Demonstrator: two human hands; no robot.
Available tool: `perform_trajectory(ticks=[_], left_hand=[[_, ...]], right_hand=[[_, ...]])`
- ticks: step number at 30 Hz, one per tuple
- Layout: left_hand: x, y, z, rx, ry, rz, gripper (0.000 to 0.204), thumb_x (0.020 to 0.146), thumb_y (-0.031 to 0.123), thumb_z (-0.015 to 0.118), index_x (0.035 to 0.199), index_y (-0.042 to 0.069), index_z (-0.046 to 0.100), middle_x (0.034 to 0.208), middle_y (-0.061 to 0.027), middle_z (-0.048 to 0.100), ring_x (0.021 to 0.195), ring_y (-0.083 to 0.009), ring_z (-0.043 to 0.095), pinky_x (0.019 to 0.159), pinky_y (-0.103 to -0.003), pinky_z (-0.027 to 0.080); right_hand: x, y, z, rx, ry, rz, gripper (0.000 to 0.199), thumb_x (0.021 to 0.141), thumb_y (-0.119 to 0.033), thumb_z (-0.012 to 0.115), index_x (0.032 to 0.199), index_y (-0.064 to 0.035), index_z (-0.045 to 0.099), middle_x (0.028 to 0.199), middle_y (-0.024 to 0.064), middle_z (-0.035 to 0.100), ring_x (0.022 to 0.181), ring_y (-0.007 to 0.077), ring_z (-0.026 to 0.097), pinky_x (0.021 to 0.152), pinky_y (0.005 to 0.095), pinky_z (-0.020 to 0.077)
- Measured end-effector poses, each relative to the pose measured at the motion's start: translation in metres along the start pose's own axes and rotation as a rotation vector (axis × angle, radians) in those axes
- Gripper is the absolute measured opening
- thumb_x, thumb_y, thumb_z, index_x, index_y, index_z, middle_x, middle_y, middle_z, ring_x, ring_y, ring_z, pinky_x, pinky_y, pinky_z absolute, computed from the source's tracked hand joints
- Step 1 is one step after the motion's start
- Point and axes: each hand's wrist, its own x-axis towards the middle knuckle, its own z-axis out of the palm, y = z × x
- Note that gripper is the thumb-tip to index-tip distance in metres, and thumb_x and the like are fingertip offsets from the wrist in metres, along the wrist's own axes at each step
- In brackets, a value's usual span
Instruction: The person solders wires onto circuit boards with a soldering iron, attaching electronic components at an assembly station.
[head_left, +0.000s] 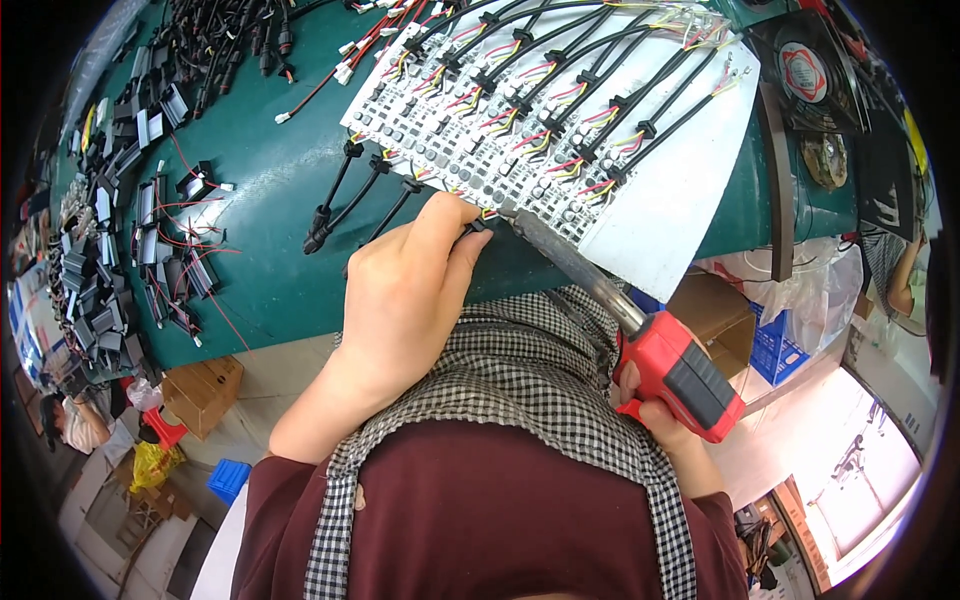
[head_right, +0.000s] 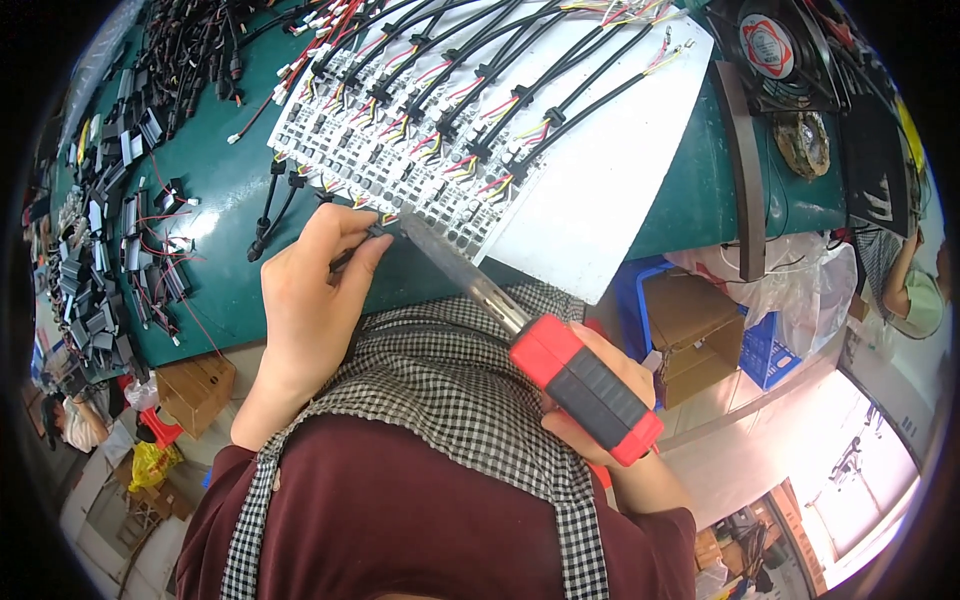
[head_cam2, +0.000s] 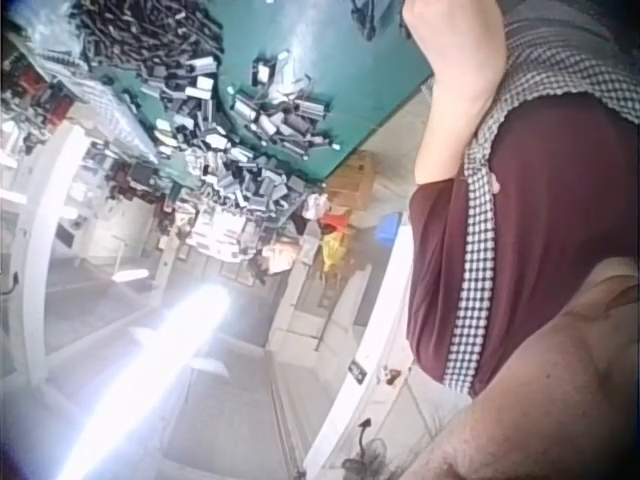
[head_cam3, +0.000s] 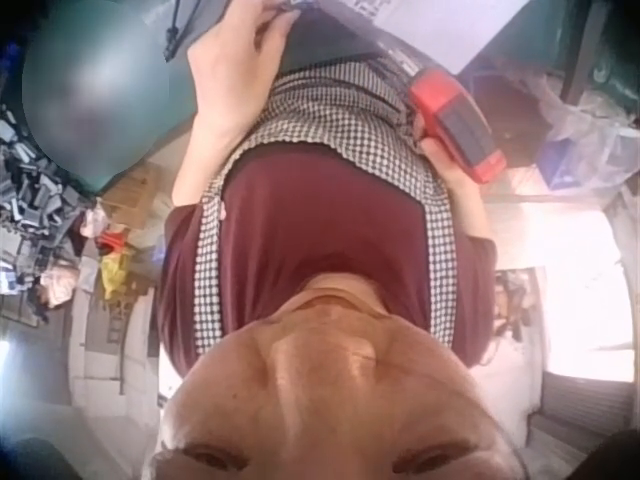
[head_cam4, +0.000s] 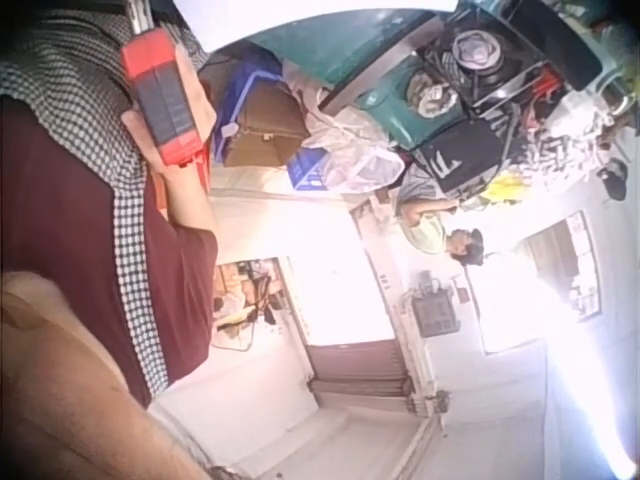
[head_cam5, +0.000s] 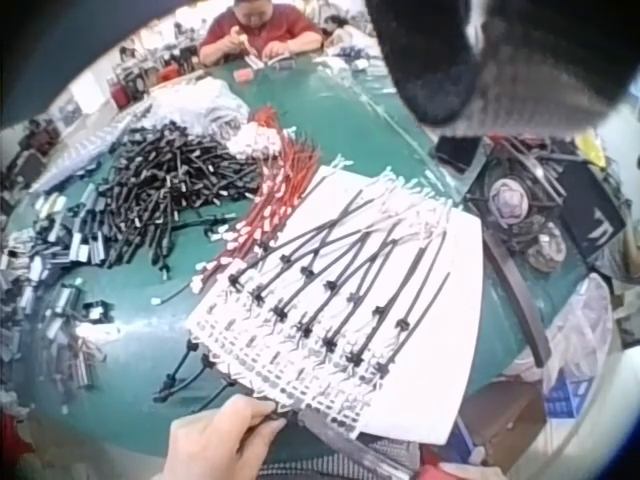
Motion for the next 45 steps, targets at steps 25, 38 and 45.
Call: perform_trajectory(ticks=[25, 38, 45], left_hand=[[0.001, -0.001, 0.011, 0.023, 0.098, 0.101, 0.015, 0.074, 0.0, 0.065, 0.085, 0.006, 0.057, 0.062, -0.0054, 0.054, 0.05, -0.0188, 0.052, 0.047, -0.029, 0.041], [0.006, -0.003, 0.009, -0.105, 0.074, 0.087, 0.015, 0.072, -0.001, 0.067, 0.085, 0.003, 0.061, 0.063, -0.0031, 0.056, 0.05, -0.0086, 0.052, 0.047, -0.021, 0.041], [0.005, 0.001, 0.009, -0.173, 0.054, -0.066, 0.015, 0.072, -0.002, 0.067, 0.086, 0.003, 0.061, 0.064, -0.0036, 0.057, 0.053, -0.0088, 0.053, 0.048, -0.021, 0.042]], right_hand=[[0.103, -0.08, 0.032, 0.546, 0.038, -0.187, 0.085, 0.08, -0.058, 0.057, 0.135, 0.0018, 0.03, 0.135, 0.0208, 0.038, 0.119, 0.0399, 0.046, 0.094, 0.0432, 0.0407], [0.104, -0.079, 0.033, 0.567, 0.062, -0.226, 0.079, 0.081, -0.054, 0.057, 0.131, 0.0031, 0.036, 0.132, 0.0214, 0.042, 0.115, 0.041, 0.049, 0.091, 0.0439, 0.0431], [0.088, -0.065, 0.035, 0.72, 0.175, -0.297, 0.074, 0.082, -0.047, 0.06, 0.13, 0.0048, 0.037, 0.125, 0.0216, 0.049, 0.117, 0.0381, 0.048, 0.096, 0.0436, 0.0394]])
